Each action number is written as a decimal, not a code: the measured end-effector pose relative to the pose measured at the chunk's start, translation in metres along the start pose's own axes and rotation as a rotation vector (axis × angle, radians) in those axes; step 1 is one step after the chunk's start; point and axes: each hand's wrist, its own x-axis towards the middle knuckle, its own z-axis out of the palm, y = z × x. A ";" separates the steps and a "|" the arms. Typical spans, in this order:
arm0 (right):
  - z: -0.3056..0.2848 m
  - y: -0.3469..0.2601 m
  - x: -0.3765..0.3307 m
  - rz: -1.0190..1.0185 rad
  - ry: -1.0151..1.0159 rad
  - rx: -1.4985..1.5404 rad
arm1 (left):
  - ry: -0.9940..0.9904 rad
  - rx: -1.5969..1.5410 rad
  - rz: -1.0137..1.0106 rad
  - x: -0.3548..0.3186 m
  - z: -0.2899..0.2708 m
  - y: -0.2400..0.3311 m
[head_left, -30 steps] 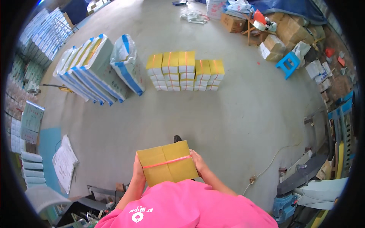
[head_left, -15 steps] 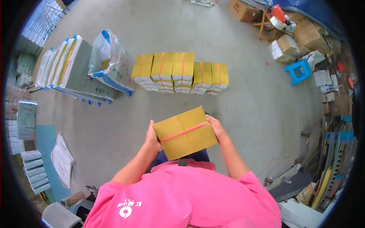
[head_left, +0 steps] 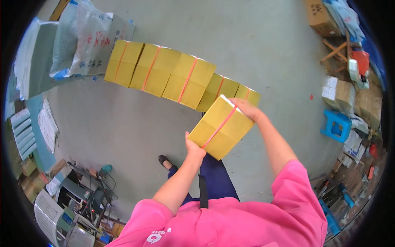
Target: The person is weighing stacks of yellow paper on a digital scale, adding white cover sheets, and then using a bundling machine to strap the stacks together.
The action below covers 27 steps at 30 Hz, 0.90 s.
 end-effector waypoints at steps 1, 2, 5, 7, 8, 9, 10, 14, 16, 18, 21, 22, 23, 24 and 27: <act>-0.015 -0.010 0.019 0.000 -0.036 -0.030 | 0.000 -0.057 0.026 0.019 0.008 -0.006; -0.030 -0.016 0.037 -0.001 -0.061 -0.065 | 0.022 -0.071 0.028 0.035 0.018 -0.012; -0.060 -0.011 0.088 0.119 -0.098 -0.092 | 0.025 -0.163 0.078 0.075 0.046 -0.024; -0.069 -0.004 0.117 0.130 -0.127 -0.073 | 0.011 -0.242 0.109 0.094 0.061 -0.028; -0.073 -0.002 0.126 0.134 -0.142 -0.049 | 0.022 -0.258 0.105 0.096 0.072 -0.029; -0.079 -0.001 0.132 0.143 -0.153 -0.061 | 0.017 -0.252 0.142 0.097 0.084 -0.029; -0.080 -0.009 0.136 0.149 -0.172 -0.023 | 0.023 -0.252 0.189 0.100 0.086 -0.028; -0.079 -0.016 0.154 0.118 -0.164 -0.066 | -0.041 -0.286 0.260 0.120 0.083 -0.026; -0.077 -0.019 0.162 0.095 -0.182 -0.157 | 0.000 -0.206 0.257 0.122 0.075 -0.024; -0.074 -0.017 0.168 0.052 -0.199 -0.257 | 0.089 -0.137 0.243 0.114 0.050 -0.015; -0.056 -0.008 0.152 -0.197 0.087 -0.446 | 0.138 0.094 0.311 0.058 -0.021 0.005; -0.068 0.006 0.144 -0.240 0.231 -0.467 | 0.089 0.131 0.339 0.039 -0.049 0.005; -0.092 0.028 0.131 -0.237 0.418 -0.461 | 0.054 0.131 0.343 0.026 -0.082 -0.001; -0.061 0.010 0.111 -0.155 0.504 -0.512 | 0.139 0.118 0.383 0.000 -0.142 0.001; -0.054 0.027 0.040 -0.370 0.605 -0.367 | 0.355 0.038 0.410 -0.059 -0.287 -0.025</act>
